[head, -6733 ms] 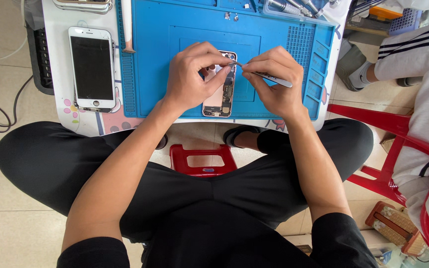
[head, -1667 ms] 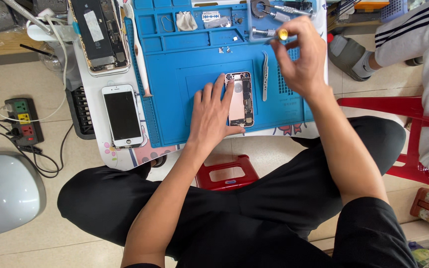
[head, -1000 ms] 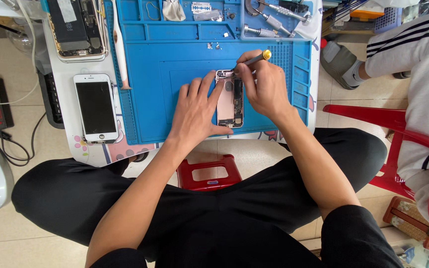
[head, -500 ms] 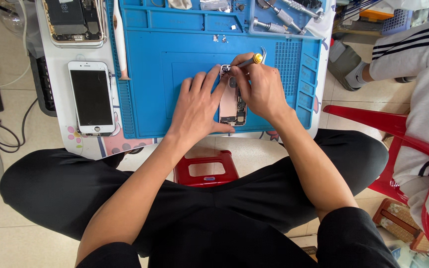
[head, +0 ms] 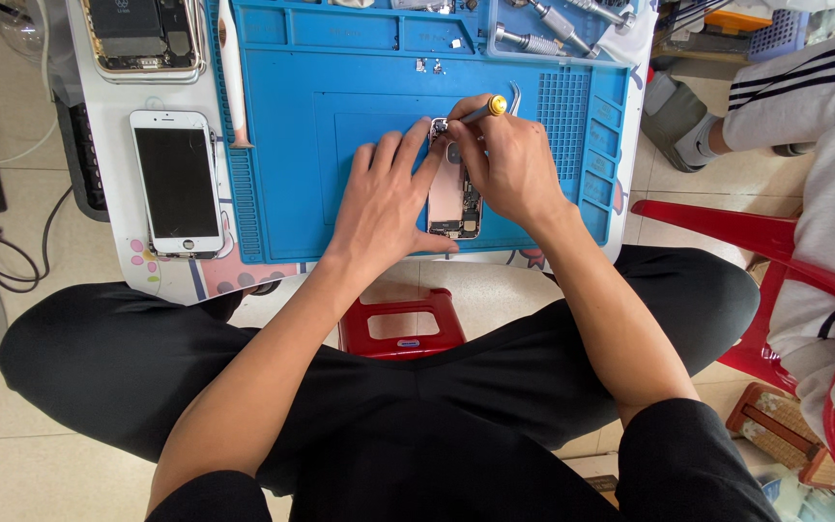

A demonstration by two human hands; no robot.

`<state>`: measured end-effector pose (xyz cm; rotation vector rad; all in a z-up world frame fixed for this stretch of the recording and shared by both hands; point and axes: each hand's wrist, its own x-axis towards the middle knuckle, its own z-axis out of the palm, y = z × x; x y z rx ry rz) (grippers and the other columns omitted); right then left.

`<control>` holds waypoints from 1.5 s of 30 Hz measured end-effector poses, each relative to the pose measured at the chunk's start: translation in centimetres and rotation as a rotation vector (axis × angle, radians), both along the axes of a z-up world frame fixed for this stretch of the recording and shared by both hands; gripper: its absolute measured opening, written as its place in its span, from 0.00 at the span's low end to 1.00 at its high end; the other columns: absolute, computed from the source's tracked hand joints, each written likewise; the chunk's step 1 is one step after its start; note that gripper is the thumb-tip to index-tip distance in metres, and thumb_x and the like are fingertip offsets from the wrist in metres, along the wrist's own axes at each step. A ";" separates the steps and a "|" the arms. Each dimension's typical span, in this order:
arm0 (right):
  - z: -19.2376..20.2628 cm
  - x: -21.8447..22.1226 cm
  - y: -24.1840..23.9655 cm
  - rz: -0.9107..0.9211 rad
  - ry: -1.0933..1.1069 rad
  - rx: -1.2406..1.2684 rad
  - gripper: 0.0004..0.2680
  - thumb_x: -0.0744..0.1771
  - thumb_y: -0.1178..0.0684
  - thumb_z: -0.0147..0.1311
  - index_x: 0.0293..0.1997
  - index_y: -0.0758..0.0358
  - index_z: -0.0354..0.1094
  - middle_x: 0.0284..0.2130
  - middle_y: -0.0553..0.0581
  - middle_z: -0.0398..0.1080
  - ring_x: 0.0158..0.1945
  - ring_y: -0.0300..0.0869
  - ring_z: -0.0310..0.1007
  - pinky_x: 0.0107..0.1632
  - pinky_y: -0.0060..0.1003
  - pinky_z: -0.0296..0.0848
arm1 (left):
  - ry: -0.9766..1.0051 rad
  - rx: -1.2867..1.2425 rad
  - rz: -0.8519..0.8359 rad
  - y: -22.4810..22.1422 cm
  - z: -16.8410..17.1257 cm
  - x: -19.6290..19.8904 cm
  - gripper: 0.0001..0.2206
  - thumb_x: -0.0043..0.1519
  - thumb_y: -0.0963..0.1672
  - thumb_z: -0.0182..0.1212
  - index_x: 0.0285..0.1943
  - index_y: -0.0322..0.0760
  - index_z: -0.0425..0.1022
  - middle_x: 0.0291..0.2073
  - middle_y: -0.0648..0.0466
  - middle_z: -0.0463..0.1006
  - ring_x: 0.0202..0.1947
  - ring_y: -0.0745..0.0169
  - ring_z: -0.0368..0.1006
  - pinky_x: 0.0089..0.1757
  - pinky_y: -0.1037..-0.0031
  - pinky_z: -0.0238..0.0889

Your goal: The person disassembles a smartphone on a blue work mat, using a metal spudger to pry open the device and remove internal components. They then use a screwdriver to remove screws from the phone's frame and place them on the mat.

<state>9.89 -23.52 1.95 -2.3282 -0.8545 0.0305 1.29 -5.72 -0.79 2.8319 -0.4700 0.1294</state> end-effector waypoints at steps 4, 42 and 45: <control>0.1 0.2 -0.3 0.066 -0.004 -0.072 0.03 0.75 0.58 0.46 0.51 0.64 0.63 0.30 0.54 0.74 0.26 0.53 0.69 0.30 0.47 0.63 | -0.048 0.156 -0.010 0.0 -0.2 0.0 0.61 0.40 0.77 0.65 0.74 0.42 0.68 0.71 0.49 0.63 0.57 0.52 0.64 0.50 0.64 0.61; 3.9 3.7 0.6 0.092 -0.133 -0.387 0.06 0.71 0.51 0.65 0.39 0.60 0.83 0.20 0.54 0.76 0.25 0.51 0.77 0.24 0.45 0.67 | -0.037 0.263 0.007 -0.2 -0.7 -0.1 0.62 0.41 0.80 0.56 0.77 0.46 0.65 0.75 0.50 0.61 0.59 0.52 0.63 0.52 0.65 0.59; 3.6 4.0 0.6 0.143 -0.123 -0.296 0.03 0.70 0.56 0.65 0.45 0.62 0.82 0.23 0.54 0.78 0.29 0.48 0.80 0.28 0.44 0.71 | -0.043 0.259 0.009 -0.1 -0.8 0.0 0.61 0.41 0.80 0.56 0.76 0.46 0.66 0.75 0.51 0.61 0.58 0.53 0.63 0.52 0.65 0.59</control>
